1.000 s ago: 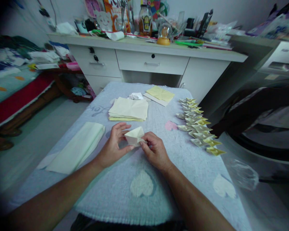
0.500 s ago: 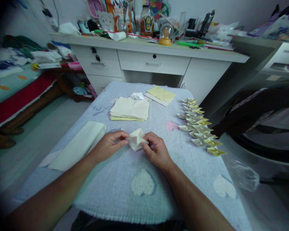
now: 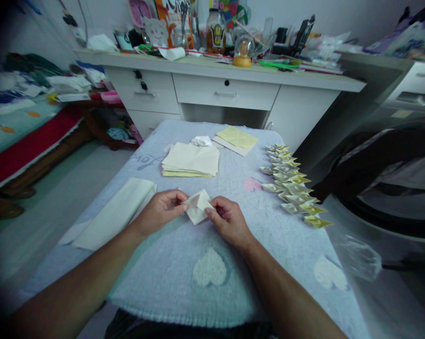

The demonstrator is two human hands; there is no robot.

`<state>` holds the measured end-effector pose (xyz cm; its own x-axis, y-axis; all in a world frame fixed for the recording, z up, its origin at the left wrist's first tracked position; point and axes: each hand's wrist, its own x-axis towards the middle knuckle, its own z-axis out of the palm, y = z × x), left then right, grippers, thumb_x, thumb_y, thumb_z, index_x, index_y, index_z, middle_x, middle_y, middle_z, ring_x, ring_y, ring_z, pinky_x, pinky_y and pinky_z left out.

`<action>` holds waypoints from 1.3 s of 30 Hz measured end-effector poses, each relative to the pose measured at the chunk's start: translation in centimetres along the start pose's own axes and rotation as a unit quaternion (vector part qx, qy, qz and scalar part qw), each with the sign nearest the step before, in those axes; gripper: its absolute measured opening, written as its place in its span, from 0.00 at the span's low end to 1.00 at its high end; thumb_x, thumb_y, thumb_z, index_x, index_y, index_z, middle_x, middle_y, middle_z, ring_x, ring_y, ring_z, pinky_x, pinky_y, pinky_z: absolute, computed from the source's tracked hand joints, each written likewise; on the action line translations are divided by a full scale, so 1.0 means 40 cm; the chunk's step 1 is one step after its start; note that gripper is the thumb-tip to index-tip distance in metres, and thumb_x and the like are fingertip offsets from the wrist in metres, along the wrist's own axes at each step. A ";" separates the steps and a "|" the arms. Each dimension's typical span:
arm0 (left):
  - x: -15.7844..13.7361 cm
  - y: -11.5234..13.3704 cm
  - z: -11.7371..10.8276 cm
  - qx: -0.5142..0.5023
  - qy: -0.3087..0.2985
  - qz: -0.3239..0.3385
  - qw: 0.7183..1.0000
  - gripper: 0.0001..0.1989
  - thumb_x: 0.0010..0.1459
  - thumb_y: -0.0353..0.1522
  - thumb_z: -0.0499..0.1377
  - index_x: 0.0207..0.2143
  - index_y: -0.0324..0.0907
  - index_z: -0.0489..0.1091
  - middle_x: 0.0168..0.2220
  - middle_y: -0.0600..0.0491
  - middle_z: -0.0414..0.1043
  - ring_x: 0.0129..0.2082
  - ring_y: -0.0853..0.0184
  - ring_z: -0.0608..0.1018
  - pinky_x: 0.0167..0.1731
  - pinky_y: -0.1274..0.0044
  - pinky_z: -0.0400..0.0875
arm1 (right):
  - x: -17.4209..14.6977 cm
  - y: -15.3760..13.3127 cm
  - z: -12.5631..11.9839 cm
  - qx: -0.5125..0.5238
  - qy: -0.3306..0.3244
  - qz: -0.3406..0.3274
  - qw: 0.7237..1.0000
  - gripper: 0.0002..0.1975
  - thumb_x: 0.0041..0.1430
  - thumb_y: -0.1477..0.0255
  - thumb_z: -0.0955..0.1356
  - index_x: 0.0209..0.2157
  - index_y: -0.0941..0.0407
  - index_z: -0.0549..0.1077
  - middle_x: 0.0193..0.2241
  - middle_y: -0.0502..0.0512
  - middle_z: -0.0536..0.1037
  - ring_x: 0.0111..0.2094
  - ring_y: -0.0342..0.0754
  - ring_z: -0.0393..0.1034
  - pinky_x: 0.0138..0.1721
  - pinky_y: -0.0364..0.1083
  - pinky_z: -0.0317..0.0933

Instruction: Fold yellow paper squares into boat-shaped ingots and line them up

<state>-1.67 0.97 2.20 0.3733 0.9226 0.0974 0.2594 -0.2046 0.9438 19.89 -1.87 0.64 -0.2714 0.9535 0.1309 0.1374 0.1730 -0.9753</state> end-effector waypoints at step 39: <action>0.000 -0.008 0.036 -0.125 -0.052 -0.074 0.988 0.11 0.55 0.38 0.62 0.32 0.37 0.70 0.27 0.57 0.69 0.27 0.72 0.70 0.27 0.80 0.63 | 0.008 -0.009 0.023 0.153 -0.005 0.044 0.987 0.20 0.54 0.61 0.72 0.44 0.52 0.63 0.34 0.51 0.71 0.34 0.44 0.67 0.33 0.43 0.62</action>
<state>-0.47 0.55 1.43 0.4414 0.8947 -0.0686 0.0941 0.0299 0.9951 18.87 -1.87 0.87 -0.2807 0.9588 0.0438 -0.1326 0.0065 -0.9911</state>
